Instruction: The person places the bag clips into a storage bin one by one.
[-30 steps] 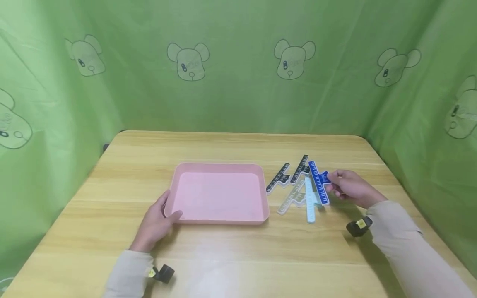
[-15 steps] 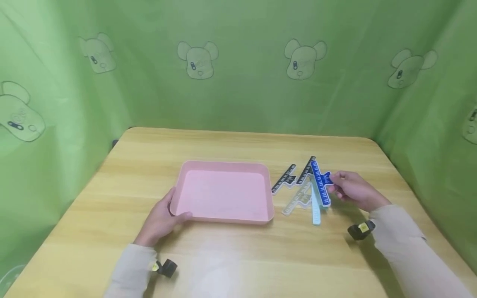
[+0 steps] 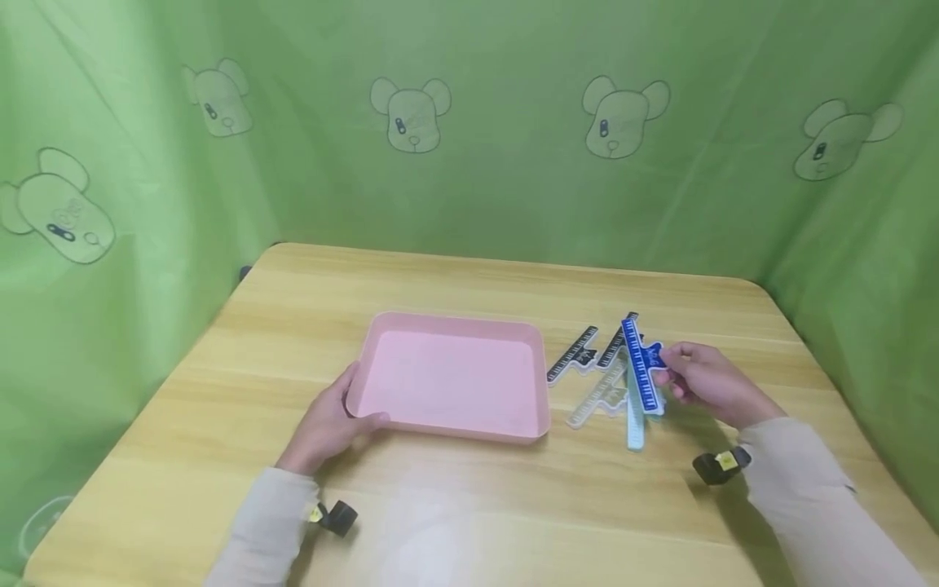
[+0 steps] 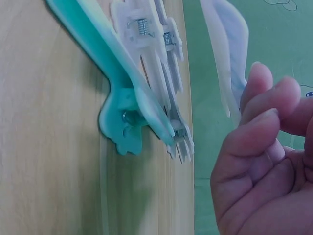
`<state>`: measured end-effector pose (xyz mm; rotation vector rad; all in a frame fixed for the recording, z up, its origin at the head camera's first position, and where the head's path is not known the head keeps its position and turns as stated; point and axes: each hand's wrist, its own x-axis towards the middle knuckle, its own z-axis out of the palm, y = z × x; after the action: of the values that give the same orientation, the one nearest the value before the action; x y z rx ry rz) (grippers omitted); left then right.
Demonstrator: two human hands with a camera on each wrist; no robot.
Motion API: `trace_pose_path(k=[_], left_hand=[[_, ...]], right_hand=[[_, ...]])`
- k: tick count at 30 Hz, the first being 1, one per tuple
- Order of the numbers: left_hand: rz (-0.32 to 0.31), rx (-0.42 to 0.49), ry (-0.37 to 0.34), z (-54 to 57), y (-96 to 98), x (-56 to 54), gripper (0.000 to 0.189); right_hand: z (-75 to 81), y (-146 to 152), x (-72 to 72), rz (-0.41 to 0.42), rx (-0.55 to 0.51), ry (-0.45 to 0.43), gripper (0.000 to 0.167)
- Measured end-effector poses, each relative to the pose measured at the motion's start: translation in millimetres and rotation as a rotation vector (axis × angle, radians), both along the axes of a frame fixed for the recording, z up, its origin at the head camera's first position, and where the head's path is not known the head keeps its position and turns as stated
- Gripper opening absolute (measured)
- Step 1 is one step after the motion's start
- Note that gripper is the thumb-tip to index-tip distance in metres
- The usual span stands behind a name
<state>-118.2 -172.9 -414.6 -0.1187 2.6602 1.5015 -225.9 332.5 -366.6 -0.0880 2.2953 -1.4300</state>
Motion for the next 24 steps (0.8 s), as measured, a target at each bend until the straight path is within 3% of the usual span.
trace_pose_path(k=[8,24], left_hand=[[-0.010,-0.006,0.003,0.0,3.4,-3.6,0.102],[-0.008,-0.005,0.002,1.6,0.1,0.4,0.104]], right_hand=[[0.5,0.7,3.7,0.009,0.003,0.001,0.032],[0.6,-17.0,0.9,0.026,-0.044,0.013,0.029]])
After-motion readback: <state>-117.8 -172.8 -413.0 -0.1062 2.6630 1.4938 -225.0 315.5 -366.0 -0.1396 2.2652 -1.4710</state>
